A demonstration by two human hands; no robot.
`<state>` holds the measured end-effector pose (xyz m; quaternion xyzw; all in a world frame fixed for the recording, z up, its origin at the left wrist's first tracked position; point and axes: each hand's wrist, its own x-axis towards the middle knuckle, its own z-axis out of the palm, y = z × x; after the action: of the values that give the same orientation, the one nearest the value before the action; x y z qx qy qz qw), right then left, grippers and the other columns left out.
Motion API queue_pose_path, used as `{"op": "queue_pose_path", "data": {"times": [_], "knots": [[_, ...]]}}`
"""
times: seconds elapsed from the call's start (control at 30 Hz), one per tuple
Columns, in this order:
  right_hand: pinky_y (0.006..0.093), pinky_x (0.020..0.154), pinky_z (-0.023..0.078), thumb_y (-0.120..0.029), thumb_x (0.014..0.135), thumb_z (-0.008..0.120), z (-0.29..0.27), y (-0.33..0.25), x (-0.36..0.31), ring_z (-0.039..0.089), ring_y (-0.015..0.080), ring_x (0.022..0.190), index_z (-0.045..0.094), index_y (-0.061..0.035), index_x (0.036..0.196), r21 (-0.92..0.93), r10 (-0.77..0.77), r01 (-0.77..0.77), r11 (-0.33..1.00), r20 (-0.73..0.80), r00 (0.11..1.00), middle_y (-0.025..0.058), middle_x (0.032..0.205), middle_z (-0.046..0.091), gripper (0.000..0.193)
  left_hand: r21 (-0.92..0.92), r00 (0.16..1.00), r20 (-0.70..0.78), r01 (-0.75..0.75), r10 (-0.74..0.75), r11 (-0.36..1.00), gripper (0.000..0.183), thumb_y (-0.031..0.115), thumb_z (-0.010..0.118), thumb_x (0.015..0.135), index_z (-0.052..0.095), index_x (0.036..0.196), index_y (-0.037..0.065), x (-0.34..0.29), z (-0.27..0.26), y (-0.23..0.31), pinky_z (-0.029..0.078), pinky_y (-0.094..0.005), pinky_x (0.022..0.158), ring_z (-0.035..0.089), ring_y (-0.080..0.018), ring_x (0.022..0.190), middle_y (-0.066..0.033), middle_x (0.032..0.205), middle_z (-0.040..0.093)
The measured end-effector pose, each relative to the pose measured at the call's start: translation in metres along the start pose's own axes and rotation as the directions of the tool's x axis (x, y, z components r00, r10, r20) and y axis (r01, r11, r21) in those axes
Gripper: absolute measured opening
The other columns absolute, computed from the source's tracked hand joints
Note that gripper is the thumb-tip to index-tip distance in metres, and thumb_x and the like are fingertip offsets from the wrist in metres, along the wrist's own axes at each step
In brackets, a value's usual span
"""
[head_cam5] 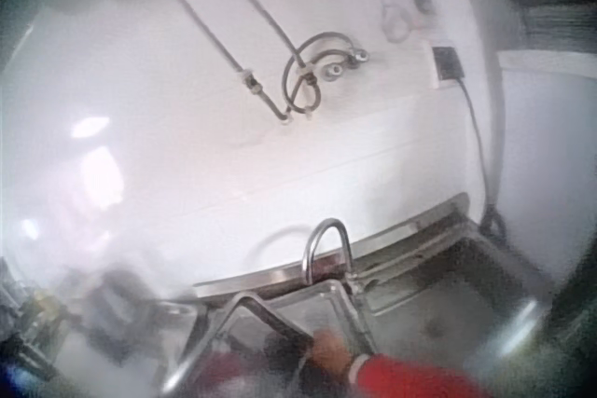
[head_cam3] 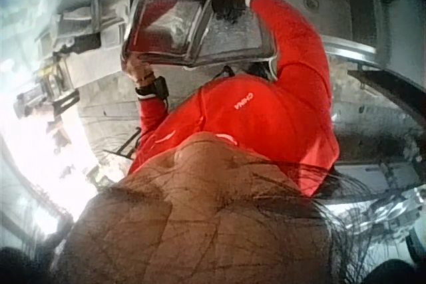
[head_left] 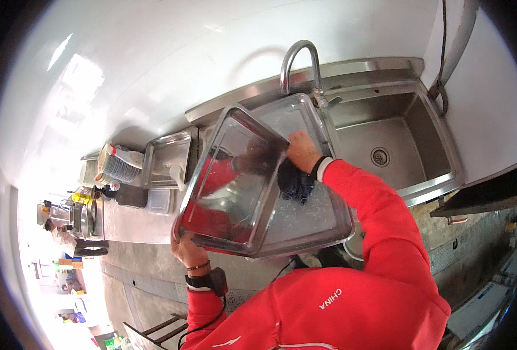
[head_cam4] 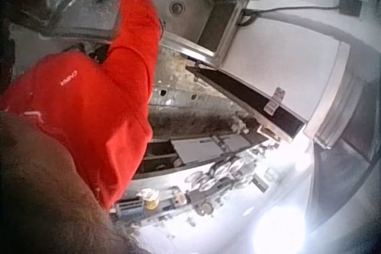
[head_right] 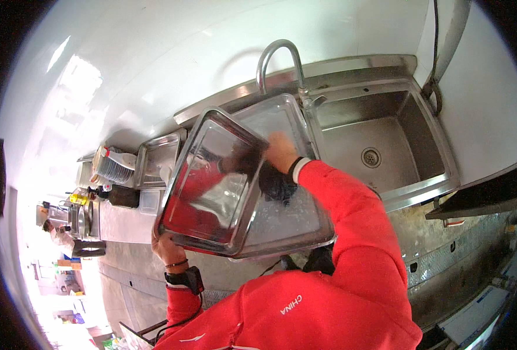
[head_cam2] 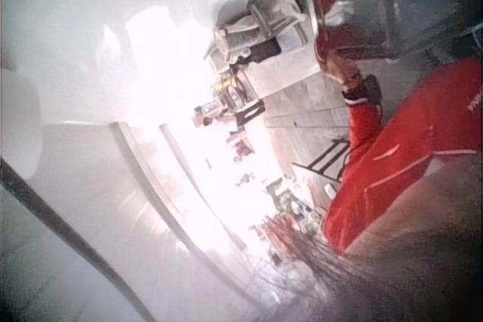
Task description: The person wipes a stainless steel sink and countertop with a dark cloth, then scrubs and rinses a metal tray in the sink using a white brush and running water. The tray is wiped dry with the cloth and placed on the counter.
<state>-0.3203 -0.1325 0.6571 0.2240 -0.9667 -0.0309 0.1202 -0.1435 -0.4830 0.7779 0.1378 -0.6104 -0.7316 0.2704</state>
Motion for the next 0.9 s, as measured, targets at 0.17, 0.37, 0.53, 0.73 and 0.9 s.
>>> {"op": "queue_pose_path", "data": {"times": [0.17, 0.37, 0.53, 0.73, 0.9], "knots": [[0.0508, 0.086, 0.049, -0.016, 0.080, 0.060, -0.009, 0.044, -0.027, 0.062, 0.0410, 0.103, 0.070, 0.0013, 0.099, 0.425, 0.400, -0.453, 0.784, 0.214, 0.891, 0.0207, 0.105, 0.066, 0.028, -0.095, 0.999, 0.011, -0.029, 0.030, 0.995, 0.056, -0.016, 0.044, 0.071, 0.064, 0.121, -0.004, 0.023, -0.029, 0.006, 0.056, -0.0374, 0.089, 0.068, -0.0259, 0.101, -0.0142, 0.114, 0.069], [0.0407, 0.065, 0.053, -0.015, 0.083, 0.056, -0.003, 0.010, 0.003, 0.069, 0.0284, 0.075, 0.067, 0.0048, 0.098, 0.865, 0.536, -0.340, -0.368, 0.496, 0.683, 0.0182, 0.083, 0.069, 0.027, -0.118, 0.982, -0.178, 0.045, -0.066, 0.992, 0.061, -0.015, 0.044, 0.068, 0.064, 0.122, 0.004, 0.023, -0.005, -0.023, 0.047, -0.0250, 0.065, 0.051, -0.0115, 0.072, 0.0031, 0.086, 0.054], [0.0372, 0.066, 0.054, -0.010, 0.089, 0.061, -0.012, -0.024, 0.062, 0.066, 0.0218, 0.076, 0.067, 0.0013, 0.106, 0.885, 0.677, 0.183, -0.428, 0.180, 0.714, 0.0090, 0.089, 0.068, 0.022, -0.138, 0.997, 0.035, 0.069, -0.065, 0.988, 0.062, -0.014, 0.044, 0.073, 0.059, 0.131, 0.000, -0.025, 0.028, -0.021, 0.051, -0.0258, 0.064, 0.060, -0.0144, 0.078, -0.0035, 0.096, 0.063], [0.0339, 0.084, 0.050, -0.017, 0.090, 0.065, -0.038, -0.100, 0.103, 0.065, 0.0249, 0.095, 0.063, 0.0037, 0.123, 0.971, 0.759, -0.023, -0.239, 0.201, 0.620, 0.0144, 0.103, 0.070, 0.039, -0.144, 0.982, 0.166, 0.112, -0.087, 0.983, 0.067, -0.016, 0.043, 0.073, 0.053, 0.138, -0.002, -0.048, 0.041, -0.015, 0.051, -0.0243, 0.062, 0.062, -0.0138, 0.074, -0.0064, 0.102, 0.067], [0.0403, 0.093, 0.049, -0.016, 0.087, 0.069, -0.060, -0.183, 0.061, 0.062, 0.0379, 0.103, 0.065, 0.0045, 0.110, 0.992, 0.596, 0.119, -0.040, -0.071, 0.799, 0.0213, 0.109, 0.065, 0.031, -0.112, 0.984, 0.101, 0.160, -0.149, 0.981, 0.066, -0.014, 0.043, 0.072, 0.054, 0.137, -0.002, -0.035, 0.052, -0.027, 0.052, -0.0257, 0.068, 0.062, -0.0145, 0.081, -0.0070, 0.106, 0.066]]}}
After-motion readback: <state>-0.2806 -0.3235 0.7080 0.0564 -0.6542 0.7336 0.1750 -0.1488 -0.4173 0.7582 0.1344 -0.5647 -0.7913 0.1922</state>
